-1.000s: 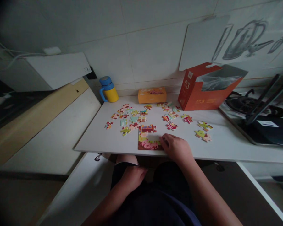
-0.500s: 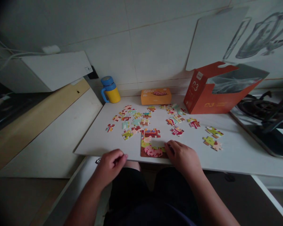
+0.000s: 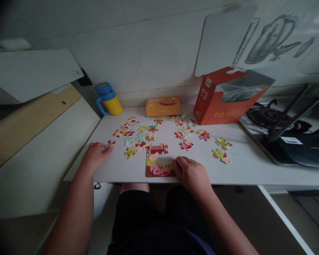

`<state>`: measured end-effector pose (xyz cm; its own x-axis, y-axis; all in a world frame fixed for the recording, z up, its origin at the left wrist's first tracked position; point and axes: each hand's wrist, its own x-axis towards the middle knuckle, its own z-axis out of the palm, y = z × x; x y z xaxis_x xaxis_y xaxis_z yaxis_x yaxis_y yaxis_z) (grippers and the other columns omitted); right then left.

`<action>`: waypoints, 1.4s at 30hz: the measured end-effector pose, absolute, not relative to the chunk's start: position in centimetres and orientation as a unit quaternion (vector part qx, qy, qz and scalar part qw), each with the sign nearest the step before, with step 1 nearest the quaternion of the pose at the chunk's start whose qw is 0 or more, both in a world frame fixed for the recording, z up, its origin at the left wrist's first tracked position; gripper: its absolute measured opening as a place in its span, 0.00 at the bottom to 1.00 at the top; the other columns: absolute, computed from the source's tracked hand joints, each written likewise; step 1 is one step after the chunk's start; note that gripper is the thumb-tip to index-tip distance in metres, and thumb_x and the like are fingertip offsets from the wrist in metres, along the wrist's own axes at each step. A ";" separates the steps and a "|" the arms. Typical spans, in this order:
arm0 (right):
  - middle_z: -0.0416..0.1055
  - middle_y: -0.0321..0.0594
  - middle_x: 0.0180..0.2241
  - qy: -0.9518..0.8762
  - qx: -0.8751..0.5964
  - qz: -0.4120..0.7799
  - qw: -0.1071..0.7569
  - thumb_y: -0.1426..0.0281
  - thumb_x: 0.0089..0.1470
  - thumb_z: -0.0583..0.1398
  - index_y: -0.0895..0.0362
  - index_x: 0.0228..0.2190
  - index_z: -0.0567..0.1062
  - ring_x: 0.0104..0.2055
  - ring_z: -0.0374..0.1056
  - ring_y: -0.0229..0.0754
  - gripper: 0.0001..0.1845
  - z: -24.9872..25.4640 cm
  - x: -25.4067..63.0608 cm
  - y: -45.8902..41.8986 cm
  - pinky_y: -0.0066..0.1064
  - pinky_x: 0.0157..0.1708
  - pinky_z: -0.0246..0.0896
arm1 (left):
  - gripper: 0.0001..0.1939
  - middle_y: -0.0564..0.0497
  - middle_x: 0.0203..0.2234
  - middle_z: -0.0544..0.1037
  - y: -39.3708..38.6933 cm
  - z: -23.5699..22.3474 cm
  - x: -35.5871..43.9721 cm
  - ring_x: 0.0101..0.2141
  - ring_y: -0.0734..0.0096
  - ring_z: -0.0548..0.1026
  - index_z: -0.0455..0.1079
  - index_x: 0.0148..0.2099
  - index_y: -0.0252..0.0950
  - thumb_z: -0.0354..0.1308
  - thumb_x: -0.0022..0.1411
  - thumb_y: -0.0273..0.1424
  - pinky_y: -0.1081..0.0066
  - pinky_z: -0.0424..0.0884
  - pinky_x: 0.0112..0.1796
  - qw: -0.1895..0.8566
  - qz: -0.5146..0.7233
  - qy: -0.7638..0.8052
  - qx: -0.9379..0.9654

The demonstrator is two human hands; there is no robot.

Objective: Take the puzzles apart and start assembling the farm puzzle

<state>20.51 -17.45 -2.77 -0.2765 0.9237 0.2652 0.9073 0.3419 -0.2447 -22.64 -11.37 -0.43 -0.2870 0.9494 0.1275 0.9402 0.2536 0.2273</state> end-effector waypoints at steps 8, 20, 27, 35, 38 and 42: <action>0.80 0.42 0.33 -0.795 -0.576 0.019 0.193 0.60 0.73 0.52 0.54 0.35 0.77 0.31 0.75 0.44 0.19 -2.7 20.5 -17.5 0.35 0.31 0.53 | 0.24 0.47 0.36 0.80 -10.0 -1.6 -25.0 0.35 0.60 0.77 0.72 0.42 0.37 0.68 0.52 0.49 0.67 0.69 0.36 0.128 0.232 0.787 0.557; 0.80 0.41 0.35 -0.811 -0.531 0.156 0.189 0.63 0.68 0.57 0.54 0.41 0.80 0.32 0.73 0.41 0.12 1.3 20.6 -13.9 0.32 0.34 0.58 | 0.24 0.51 0.31 0.79 -9.8 2.5 -15.8 0.29 0.70 0.74 0.70 0.43 0.37 0.71 0.54 0.47 0.72 0.68 0.30 0.374 0.431 0.587 0.575; 0.79 0.40 0.35 -0.876 -0.410 0.147 0.205 0.68 0.63 0.61 0.55 0.39 0.81 0.33 0.68 0.39 0.08 3.5 17.2 -3.5 0.30 0.35 0.55 | 0.19 0.50 0.30 0.80 -2.8 4.1 -8.5 0.27 0.72 0.76 0.73 0.44 0.35 0.68 0.61 0.45 0.70 0.74 0.32 0.417 0.424 0.457 0.661; 0.80 0.41 0.40 -0.754 -0.449 0.331 0.348 0.50 0.70 0.54 0.57 0.50 0.77 0.29 0.71 0.37 0.26 0.3 18.2 0.7 0.29 0.32 0.62 | 0.13 0.49 0.33 0.82 0.7 0.7 -6.6 0.33 0.70 0.79 0.75 0.45 0.36 0.66 0.65 0.40 0.70 0.75 0.37 0.358 0.417 0.450 0.704; 0.81 0.41 0.39 -0.765 -0.406 0.374 0.331 0.50 0.65 0.61 0.56 0.49 0.78 0.30 0.72 0.37 0.24 0.3 18.1 0.2 0.28 0.32 0.63 | 0.14 0.50 0.33 0.82 -0.1 0.2 -6.2 0.32 0.70 0.80 0.75 0.45 0.37 0.66 0.65 0.41 0.71 0.74 0.35 0.403 0.398 0.434 0.700; 0.79 0.37 0.30 -0.771 -0.401 0.394 0.299 0.52 0.63 0.63 0.56 0.41 0.79 0.29 0.70 0.37 0.19 0.6 18.0 0.1 0.28 0.29 0.60 | 0.12 0.50 0.34 0.83 -0.8 0.1 -5.6 0.33 0.69 0.80 0.76 0.45 0.37 0.64 0.67 0.40 0.71 0.73 0.34 0.400 0.353 0.443 0.720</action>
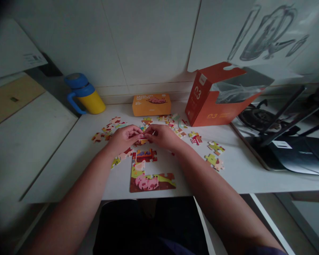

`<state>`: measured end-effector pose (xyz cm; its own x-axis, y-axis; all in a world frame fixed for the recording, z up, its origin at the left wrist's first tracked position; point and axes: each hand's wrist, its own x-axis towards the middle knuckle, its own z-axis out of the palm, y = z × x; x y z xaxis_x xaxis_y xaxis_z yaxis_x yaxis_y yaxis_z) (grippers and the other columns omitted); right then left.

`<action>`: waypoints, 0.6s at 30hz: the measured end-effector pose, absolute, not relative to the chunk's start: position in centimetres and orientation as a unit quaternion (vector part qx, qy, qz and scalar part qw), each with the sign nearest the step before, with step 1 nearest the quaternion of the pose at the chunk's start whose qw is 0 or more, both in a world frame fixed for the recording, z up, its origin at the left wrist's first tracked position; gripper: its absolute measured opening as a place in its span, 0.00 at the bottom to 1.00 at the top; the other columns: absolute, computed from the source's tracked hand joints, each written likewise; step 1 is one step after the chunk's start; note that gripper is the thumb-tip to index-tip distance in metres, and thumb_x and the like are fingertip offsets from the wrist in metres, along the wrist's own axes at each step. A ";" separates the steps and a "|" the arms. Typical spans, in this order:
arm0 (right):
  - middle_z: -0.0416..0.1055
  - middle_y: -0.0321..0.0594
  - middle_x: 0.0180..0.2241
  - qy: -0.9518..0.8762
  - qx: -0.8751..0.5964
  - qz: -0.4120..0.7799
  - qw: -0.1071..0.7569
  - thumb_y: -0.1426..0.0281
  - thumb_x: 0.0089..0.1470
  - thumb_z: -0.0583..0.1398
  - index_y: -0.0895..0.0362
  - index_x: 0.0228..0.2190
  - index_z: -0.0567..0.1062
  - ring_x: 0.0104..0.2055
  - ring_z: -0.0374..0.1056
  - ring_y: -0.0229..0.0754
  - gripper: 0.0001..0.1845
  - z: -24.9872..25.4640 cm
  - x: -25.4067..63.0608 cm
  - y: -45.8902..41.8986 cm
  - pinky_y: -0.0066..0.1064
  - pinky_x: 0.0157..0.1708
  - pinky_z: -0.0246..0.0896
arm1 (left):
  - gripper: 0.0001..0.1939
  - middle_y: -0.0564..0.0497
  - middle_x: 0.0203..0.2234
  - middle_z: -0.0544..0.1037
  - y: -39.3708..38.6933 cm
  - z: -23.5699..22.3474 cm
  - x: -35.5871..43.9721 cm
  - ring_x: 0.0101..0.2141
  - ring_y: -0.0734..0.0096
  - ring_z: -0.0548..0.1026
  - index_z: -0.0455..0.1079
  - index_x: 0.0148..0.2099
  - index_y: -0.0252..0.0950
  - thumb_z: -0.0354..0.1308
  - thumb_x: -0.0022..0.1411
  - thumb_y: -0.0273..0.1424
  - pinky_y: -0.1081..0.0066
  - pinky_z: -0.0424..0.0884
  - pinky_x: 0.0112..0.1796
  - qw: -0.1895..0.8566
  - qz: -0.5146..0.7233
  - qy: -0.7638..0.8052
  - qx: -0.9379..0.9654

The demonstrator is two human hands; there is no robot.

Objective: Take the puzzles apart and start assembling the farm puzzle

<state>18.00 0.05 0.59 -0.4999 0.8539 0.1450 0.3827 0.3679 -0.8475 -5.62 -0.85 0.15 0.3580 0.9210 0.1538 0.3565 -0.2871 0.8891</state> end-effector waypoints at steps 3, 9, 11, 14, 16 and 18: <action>0.78 0.36 0.27 -0.780 -0.421 0.393 0.245 0.58 0.62 0.64 0.55 0.39 0.80 0.27 0.69 0.37 0.14 0.8 18.7 0.1 0.28 0.29 0.58 | 0.10 0.51 0.35 0.83 -0.8 0.3 -5.8 0.33 0.69 0.79 0.77 0.45 0.39 0.61 0.70 0.40 0.69 0.71 0.36 0.329 0.322 0.456 0.761; 0.79 0.35 0.27 -0.793 -0.451 0.372 0.172 0.65 0.59 0.66 0.54 0.38 0.82 0.26 0.70 0.38 0.07 1.0 19.7 -0.2 0.29 0.29 0.58 | 0.07 0.50 0.35 0.80 0.0 -0.2 -6.5 0.37 0.66 0.76 0.77 0.38 0.38 0.66 0.67 0.35 0.67 0.69 0.40 0.220 0.236 0.422 0.847; 0.79 0.35 0.27 -0.793 -0.455 0.366 0.176 0.65 0.58 0.67 0.54 0.38 0.81 0.27 0.71 0.38 0.07 1.0 19.5 -0.2 0.29 0.29 0.59 | 0.06 0.49 0.35 0.79 0.2 -0.5 -6.5 0.37 0.66 0.76 0.77 0.38 0.37 0.67 0.65 0.34 0.67 0.69 0.40 0.210 0.231 0.414 0.855; 0.79 0.36 0.27 -0.797 -0.461 0.349 0.173 0.65 0.58 0.68 0.54 0.38 0.81 0.27 0.71 0.38 0.07 1.0 19.3 -0.4 0.29 0.29 0.59 | 0.05 0.50 0.35 0.77 0.4 -0.8 -6.6 0.37 0.67 0.75 0.77 0.37 0.37 0.67 0.65 0.32 0.67 0.68 0.41 0.205 0.225 0.418 0.856; 0.80 0.37 0.29 -0.803 -0.463 0.336 0.170 0.65 0.58 0.68 0.54 0.39 0.82 0.28 0.71 0.38 0.08 1.0 19.1 -0.4 0.29 0.29 0.59 | 0.05 0.50 0.35 0.77 0.4 -0.8 -6.7 0.37 0.67 0.75 0.76 0.37 0.37 0.68 0.64 0.31 0.67 0.68 0.41 0.206 0.222 0.423 0.854; 0.80 0.37 0.30 -0.811 -0.462 0.317 0.170 0.65 0.58 0.68 0.54 0.40 0.82 0.29 0.71 0.38 0.08 1.0 18.9 -0.6 0.28 0.31 0.59 | 0.05 0.50 0.35 0.77 0.4 -0.7 -6.8 0.38 0.66 0.75 0.76 0.36 0.37 0.68 0.64 0.31 0.66 0.69 0.41 0.207 0.221 0.429 0.851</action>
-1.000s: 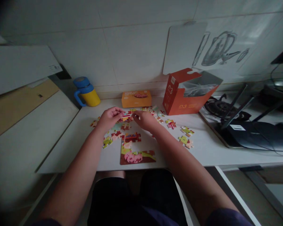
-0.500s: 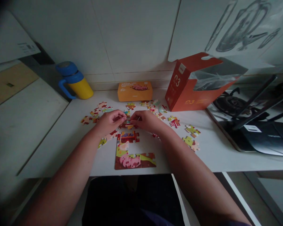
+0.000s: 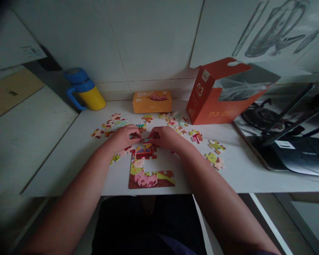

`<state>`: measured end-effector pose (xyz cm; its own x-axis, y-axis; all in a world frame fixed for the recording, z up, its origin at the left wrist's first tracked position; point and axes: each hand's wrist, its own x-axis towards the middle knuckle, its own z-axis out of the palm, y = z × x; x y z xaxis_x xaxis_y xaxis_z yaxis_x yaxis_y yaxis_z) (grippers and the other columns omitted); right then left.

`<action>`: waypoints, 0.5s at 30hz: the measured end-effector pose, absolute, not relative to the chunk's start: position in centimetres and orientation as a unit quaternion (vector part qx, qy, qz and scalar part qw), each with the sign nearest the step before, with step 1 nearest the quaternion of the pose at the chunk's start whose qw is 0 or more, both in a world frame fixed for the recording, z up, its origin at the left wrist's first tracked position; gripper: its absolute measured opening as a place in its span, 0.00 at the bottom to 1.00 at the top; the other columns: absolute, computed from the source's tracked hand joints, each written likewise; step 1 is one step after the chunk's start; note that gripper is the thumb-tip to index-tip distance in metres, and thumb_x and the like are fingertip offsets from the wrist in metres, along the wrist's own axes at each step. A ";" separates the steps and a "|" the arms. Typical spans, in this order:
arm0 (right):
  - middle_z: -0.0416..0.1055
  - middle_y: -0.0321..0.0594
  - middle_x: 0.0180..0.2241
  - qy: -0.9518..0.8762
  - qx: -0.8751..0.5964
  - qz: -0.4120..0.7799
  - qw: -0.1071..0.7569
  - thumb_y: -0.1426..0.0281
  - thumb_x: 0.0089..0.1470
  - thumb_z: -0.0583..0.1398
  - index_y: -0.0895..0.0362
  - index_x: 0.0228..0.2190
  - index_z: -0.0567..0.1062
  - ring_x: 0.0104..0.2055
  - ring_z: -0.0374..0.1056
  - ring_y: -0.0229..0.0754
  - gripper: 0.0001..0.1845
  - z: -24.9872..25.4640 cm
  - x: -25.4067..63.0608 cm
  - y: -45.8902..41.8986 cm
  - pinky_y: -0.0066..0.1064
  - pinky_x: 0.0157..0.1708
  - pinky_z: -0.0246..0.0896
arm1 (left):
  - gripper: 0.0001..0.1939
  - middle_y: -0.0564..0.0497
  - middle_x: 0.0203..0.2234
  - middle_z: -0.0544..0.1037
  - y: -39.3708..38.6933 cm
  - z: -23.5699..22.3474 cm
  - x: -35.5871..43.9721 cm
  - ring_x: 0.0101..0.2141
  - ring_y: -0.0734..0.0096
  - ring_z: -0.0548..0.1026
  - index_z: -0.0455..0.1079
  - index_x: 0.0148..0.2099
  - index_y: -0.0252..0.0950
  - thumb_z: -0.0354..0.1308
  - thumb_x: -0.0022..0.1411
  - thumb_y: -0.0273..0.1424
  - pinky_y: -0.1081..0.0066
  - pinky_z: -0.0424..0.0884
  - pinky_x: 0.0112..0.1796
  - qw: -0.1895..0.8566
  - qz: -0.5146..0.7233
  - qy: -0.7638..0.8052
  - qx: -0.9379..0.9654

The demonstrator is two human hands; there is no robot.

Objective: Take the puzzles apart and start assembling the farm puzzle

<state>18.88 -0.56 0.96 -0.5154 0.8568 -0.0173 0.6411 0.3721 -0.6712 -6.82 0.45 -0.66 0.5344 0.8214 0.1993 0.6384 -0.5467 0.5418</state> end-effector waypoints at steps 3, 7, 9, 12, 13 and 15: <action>0.80 0.36 0.30 -0.817 -0.464 0.298 0.172 0.64 0.58 0.69 0.54 0.40 0.82 0.29 0.70 0.37 0.09 1.0 18.6 -0.8 0.28 0.31 0.58 | 0.06 0.50 0.35 0.77 0.4 -0.4 -7.0 0.38 0.65 0.75 0.76 0.36 0.37 0.69 0.63 0.31 0.66 0.70 0.42 0.201 0.222 0.433 0.850; 0.80 0.36 0.30 -0.820 -0.464 0.288 0.170 0.65 0.57 0.69 0.54 0.40 0.82 0.29 0.71 0.38 0.09 1.0 18.4 -0.9 0.28 0.31 0.58 | 0.10 0.48 0.38 0.77 0.2 -0.3 -7.1 0.42 0.62 0.75 0.76 0.37 0.37 0.73 0.58 0.32 0.64 0.71 0.45 0.186 0.210 0.434 0.856; 0.80 0.36 0.30 -0.822 -0.463 0.284 0.172 0.65 0.57 0.70 0.54 0.40 0.82 0.30 0.71 0.38 0.09 0.9 18.3 -0.9 0.28 0.31 0.58 | 0.11 0.48 0.40 0.77 0.2 -0.3 -7.1 0.43 0.61 0.76 0.76 0.39 0.37 0.74 0.57 0.33 0.63 0.72 0.47 0.179 0.206 0.436 0.858; 0.80 0.37 0.31 -0.817 -0.467 0.288 0.178 0.65 0.57 0.70 0.54 0.40 0.82 0.30 0.71 0.38 0.09 0.8 18.3 -0.8 0.29 0.32 0.59 | 0.11 0.47 0.41 0.77 0.2 -0.5 -7.1 0.44 0.60 0.76 0.77 0.41 0.37 0.73 0.58 0.33 0.62 0.72 0.48 0.173 0.205 0.441 0.856; 0.80 0.37 0.31 -0.815 -0.468 0.290 0.181 0.65 0.57 0.69 0.54 0.39 0.82 0.30 0.71 0.38 0.09 0.8 18.3 -0.8 0.29 0.32 0.59 | 0.11 0.47 0.41 0.77 0.3 -0.6 -7.2 0.44 0.60 0.76 0.77 0.41 0.37 0.73 0.58 0.33 0.62 0.72 0.48 0.172 0.205 0.442 0.856; 0.80 0.37 0.31 -0.817 -0.465 0.288 0.184 0.65 0.57 0.69 0.54 0.39 0.82 0.31 0.71 0.39 0.09 0.7 18.3 -0.7 0.29 0.33 0.59 | 0.10 0.47 0.42 0.78 0.3 -0.6 -7.2 0.45 0.60 0.76 0.77 0.42 0.38 0.72 0.59 0.33 0.62 0.72 0.49 0.171 0.204 0.444 0.856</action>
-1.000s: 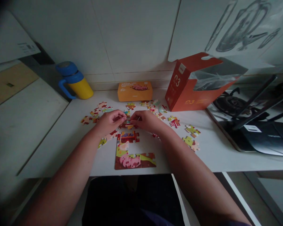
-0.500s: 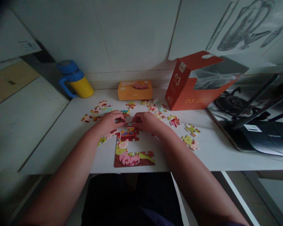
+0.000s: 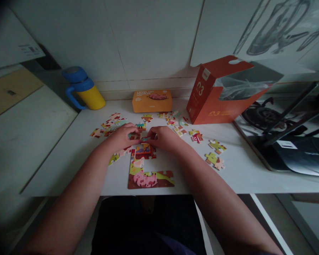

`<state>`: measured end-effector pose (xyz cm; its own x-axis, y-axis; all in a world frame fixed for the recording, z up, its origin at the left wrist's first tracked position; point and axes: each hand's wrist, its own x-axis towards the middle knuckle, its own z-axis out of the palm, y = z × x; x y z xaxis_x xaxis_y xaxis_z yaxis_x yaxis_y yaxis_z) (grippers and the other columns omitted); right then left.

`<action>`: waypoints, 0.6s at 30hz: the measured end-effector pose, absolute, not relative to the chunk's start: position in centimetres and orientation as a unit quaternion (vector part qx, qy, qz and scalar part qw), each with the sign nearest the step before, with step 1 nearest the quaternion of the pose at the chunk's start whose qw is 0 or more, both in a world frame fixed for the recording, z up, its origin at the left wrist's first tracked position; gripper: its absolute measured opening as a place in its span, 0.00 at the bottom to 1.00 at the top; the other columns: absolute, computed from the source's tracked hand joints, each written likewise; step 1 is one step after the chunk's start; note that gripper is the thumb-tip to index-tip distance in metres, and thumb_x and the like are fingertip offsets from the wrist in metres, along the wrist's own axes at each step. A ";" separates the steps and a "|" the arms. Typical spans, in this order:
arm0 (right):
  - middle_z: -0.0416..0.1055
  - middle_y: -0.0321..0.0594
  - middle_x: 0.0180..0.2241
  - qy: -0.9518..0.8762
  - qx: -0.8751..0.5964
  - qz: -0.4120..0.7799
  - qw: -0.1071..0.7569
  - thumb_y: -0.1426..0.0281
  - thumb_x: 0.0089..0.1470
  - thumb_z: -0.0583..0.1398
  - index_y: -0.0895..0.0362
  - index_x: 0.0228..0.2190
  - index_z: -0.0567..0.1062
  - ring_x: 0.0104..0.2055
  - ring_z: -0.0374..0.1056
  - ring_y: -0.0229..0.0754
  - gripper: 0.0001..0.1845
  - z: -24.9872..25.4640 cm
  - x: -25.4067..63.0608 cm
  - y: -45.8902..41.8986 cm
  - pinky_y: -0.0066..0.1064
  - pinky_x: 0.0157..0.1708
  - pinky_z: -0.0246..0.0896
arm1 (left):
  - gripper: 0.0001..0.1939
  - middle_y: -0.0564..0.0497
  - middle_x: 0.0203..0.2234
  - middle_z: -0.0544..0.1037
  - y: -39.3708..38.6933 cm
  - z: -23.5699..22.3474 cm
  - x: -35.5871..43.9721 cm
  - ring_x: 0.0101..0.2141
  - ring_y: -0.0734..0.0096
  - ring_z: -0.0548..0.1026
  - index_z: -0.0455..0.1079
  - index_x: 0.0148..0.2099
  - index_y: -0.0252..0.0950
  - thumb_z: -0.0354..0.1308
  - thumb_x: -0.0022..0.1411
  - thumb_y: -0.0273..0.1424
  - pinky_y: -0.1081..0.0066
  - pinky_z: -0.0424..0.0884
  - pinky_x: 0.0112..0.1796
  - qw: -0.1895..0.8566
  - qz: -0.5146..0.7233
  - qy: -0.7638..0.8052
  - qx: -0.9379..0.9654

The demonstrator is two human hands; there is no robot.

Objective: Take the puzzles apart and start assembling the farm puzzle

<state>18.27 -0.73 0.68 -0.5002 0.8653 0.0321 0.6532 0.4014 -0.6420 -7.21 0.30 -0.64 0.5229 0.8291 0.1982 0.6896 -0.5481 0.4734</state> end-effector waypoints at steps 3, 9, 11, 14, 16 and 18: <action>0.79 0.37 0.32 -0.825 -0.459 0.277 0.181 0.65 0.56 0.70 0.55 0.39 0.82 0.30 0.70 0.39 0.09 0.5 18.3 -0.7 0.29 0.32 0.59 | 0.11 0.47 0.43 0.77 0.3 -0.7 -7.4 0.45 0.60 0.76 0.76 0.42 0.38 0.72 0.59 0.33 0.62 0.72 0.49 0.175 0.209 0.452 0.850; 0.79 0.41 0.38 -0.850 -0.432 0.246 0.174 0.62 0.56 0.71 0.55 0.41 0.81 0.32 0.69 0.39 0.13 0.5 18.4 -0.5 0.31 0.34 0.59 | 0.11 0.49 0.42 0.78 0.4 -0.4 -8.3 0.44 0.61 0.76 0.76 0.42 0.39 0.72 0.59 0.34 0.63 0.72 0.47 0.172 0.212 0.490 0.828; 0.79 0.42 0.39 -0.854 -0.432 0.241 0.163 0.62 0.57 0.71 0.55 0.41 0.82 0.33 0.69 0.39 0.13 0.7 18.5 -0.5 0.31 0.35 0.59 | 0.12 0.49 0.41 0.78 0.4 -0.3 -8.6 0.44 0.60 0.77 0.76 0.42 0.39 0.73 0.59 0.35 0.62 0.71 0.47 0.166 0.209 0.500 0.824; 0.78 0.42 0.39 -0.853 -0.438 0.240 0.153 0.60 0.57 0.70 0.54 0.42 0.82 0.33 0.69 0.40 0.14 1.0 18.6 -0.7 0.32 0.34 0.58 | 0.12 0.49 0.41 0.79 0.6 -0.4 -9.0 0.43 0.60 0.77 0.76 0.41 0.39 0.72 0.59 0.36 0.63 0.71 0.46 0.164 0.209 0.504 0.822; 0.78 0.41 0.38 -0.848 -0.444 0.246 0.149 0.61 0.57 0.71 0.54 0.42 0.83 0.33 0.68 0.40 0.14 1.1 18.6 -0.7 0.32 0.34 0.58 | 0.11 0.49 0.40 0.79 0.6 -0.4 -9.1 0.42 0.61 0.77 0.76 0.41 0.39 0.72 0.60 0.36 0.63 0.71 0.46 0.165 0.211 0.503 0.822; 0.77 0.41 0.38 -0.847 -0.446 0.249 0.147 0.61 0.56 0.71 0.55 0.41 0.83 0.32 0.68 0.40 0.14 1.2 18.7 -0.8 0.32 0.34 0.58 | 0.11 0.49 0.40 0.79 0.6 -0.4 -9.1 0.42 0.61 0.77 0.76 0.42 0.39 0.72 0.60 0.36 0.63 0.70 0.46 0.165 0.212 0.502 0.822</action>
